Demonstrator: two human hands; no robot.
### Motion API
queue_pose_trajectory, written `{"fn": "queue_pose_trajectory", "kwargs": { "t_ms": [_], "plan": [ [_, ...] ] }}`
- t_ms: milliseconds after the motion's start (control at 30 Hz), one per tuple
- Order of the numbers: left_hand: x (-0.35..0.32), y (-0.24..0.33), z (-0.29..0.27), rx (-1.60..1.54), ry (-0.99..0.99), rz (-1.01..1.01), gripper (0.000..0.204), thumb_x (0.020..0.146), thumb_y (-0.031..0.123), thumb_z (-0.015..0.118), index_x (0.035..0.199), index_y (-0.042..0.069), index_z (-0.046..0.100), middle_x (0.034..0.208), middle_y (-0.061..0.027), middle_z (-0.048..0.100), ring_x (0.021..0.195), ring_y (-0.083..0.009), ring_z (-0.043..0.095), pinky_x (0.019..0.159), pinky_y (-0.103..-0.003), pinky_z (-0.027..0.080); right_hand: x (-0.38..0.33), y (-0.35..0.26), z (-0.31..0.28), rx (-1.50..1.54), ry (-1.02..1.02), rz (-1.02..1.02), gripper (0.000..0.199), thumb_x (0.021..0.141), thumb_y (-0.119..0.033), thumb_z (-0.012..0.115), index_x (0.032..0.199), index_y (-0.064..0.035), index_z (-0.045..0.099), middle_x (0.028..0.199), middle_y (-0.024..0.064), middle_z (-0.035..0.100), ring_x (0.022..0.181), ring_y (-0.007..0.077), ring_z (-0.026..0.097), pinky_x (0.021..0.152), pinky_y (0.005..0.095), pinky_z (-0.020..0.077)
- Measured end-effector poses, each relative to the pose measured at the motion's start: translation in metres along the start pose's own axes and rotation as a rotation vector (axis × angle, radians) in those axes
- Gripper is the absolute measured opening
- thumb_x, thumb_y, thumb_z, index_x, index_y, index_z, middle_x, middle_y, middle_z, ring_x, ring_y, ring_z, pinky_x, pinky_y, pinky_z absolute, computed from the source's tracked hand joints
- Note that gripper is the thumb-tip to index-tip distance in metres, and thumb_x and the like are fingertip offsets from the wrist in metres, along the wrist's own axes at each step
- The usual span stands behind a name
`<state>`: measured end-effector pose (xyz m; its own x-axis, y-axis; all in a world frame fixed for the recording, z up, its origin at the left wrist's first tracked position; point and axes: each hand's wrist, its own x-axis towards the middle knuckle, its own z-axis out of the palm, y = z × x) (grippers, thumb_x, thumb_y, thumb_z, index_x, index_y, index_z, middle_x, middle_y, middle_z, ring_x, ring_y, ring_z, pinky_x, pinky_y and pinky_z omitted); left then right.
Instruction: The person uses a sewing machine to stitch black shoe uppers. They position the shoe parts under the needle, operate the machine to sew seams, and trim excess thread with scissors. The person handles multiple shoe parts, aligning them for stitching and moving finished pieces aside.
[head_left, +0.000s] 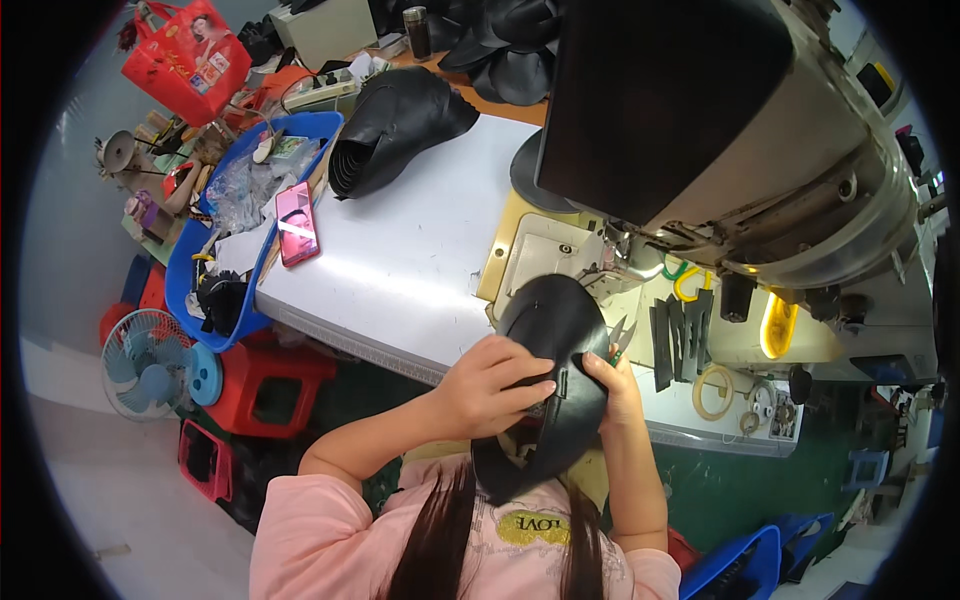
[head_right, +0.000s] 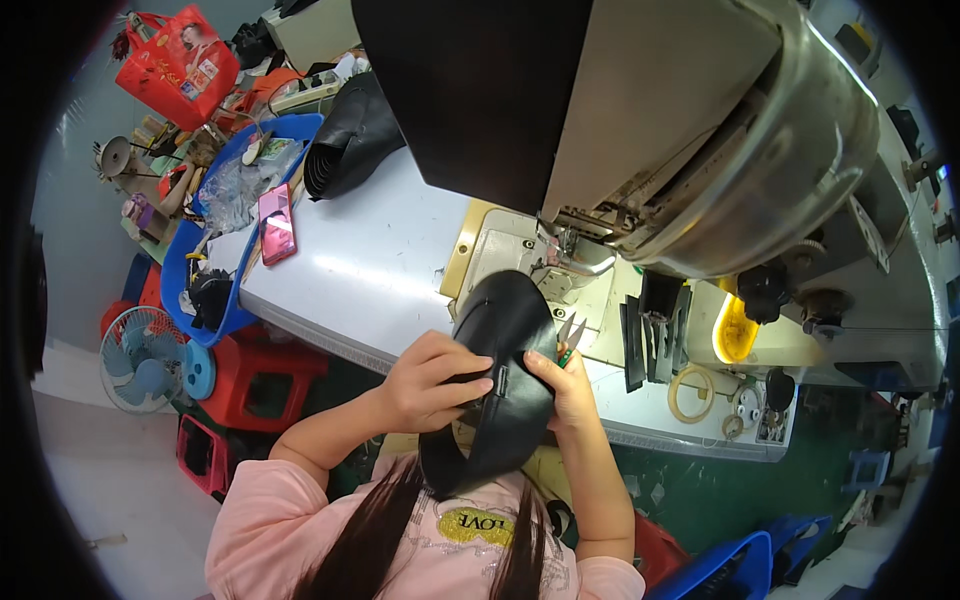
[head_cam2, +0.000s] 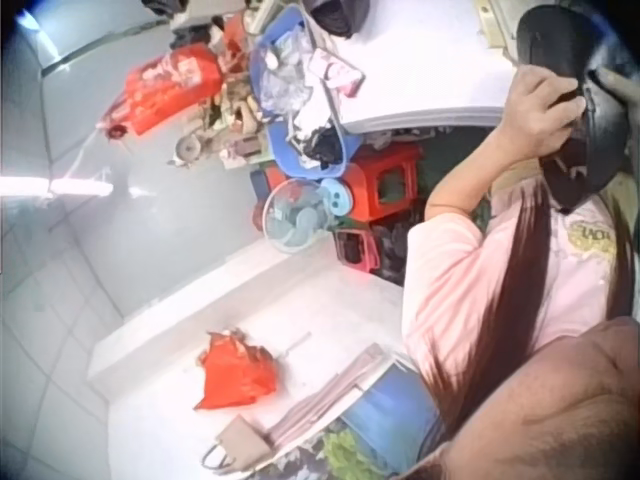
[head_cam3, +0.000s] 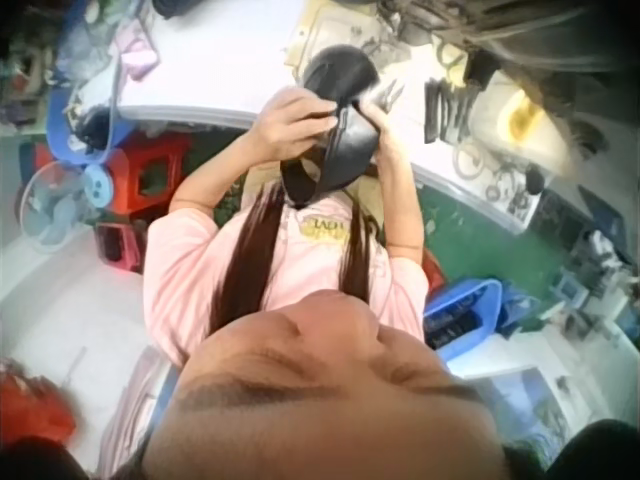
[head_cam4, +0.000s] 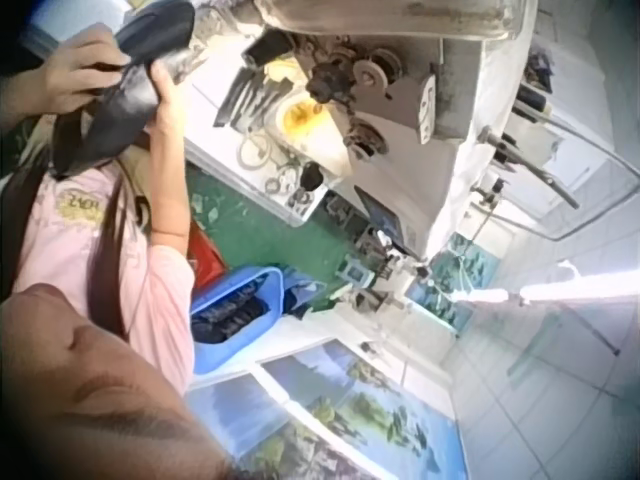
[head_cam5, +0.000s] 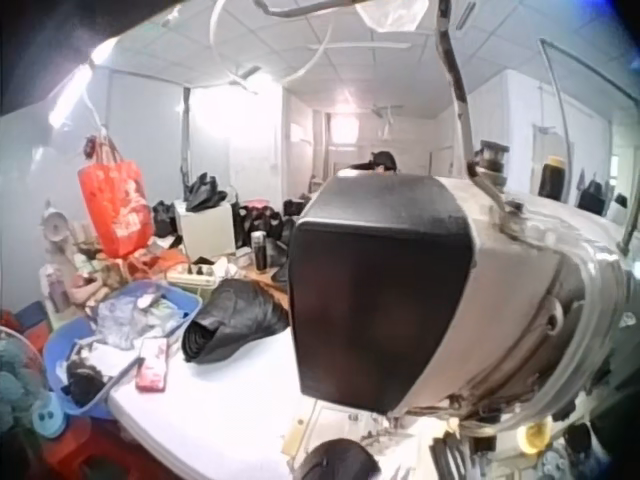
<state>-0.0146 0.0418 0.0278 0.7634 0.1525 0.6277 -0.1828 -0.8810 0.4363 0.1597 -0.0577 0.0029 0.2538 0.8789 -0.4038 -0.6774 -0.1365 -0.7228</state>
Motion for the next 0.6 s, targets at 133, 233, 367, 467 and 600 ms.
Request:
{"fn": "queue_pose_trajectory", "kwargs": {
  "t_ms": [133,233,367,467,600],
  "plan": [
    [-0.013,-0.019,0.000,-0.619,0.156,-0.352,0.066,0.066,0.040,0.067,0.115,0.002,0.047,0.125,-0.0164,0.037,0.121,-0.0264,0.029,0.099,-0.041,0.018,-0.001,0.004,-0.017,0.117,-0.152,-0.003,0.053,0.067,-0.015,0.066,0.111,0.0012,0.043,0.102,0.0123,0.055,0.089,0.0235,0.057,0.079,0.0359,0.0462],
    [-0.040,-0.044,0.020,-0.936,0.386,-0.862,0.057,0.072,0.032,0.064,0.115,-0.001,0.045,0.117,-0.0123,0.046,0.115,-0.0210,0.039,0.094,-0.035,0.030,-0.001,0.002,-0.026,0.148,-0.216,-0.015,0.051,0.069,-0.016,0.065,0.111,0.0014,0.043,0.102,0.0130,0.055,0.090,0.0238,0.057,0.078,0.0356,0.0466],
    [-0.059,-0.050,0.019,-1.580,0.105,-1.044,0.044,0.075,0.018,0.062,0.111,-0.001,0.048,0.107,-0.0094,0.055,0.099,-0.0179,0.053,0.084,-0.028,0.042,0.011,0.007,-0.041,0.159,-0.241,0.004,0.047,0.070,-0.016,0.064,0.109,0.0025,0.045,0.100,0.0138,0.056,0.088,0.0240,0.058,0.077,0.0350,0.0474],
    [-0.054,-0.047,0.017,-1.710,0.128,-1.025,0.038,0.075,0.011,0.061,0.109,-0.002,0.049,0.104,-0.0105,0.056,0.092,-0.0178,0.057,0.082,-0.030,0.045,0.017,0.013,-0.046,0.175,-0.243,0.015,0.045,0.072,-0.016,0.063,0.109,0.0026,0.045,0.099,0.0133,0.057,0.085,0.0232,0.058,0.075,0.0341,0.0478],
    [-0.055,-0.049,0.015,-1.735,0.119,-1.032,0.047,0.072,0.011,0.064,0.112,-0.003,0.046,0.107,-0.0130,0.055,0.095,-0.0209,0.056,0.084,-0.033,0.044,0.014,0.019,-0.038,0.256,-0.293,0.005,0.044,0.074,-0.015,0.061,0.112,0.0011,0.043,0.101,0.0116,0.056,0.087,0.0209,0.057,0.076,0.0330,0.0471]
  ]
}}
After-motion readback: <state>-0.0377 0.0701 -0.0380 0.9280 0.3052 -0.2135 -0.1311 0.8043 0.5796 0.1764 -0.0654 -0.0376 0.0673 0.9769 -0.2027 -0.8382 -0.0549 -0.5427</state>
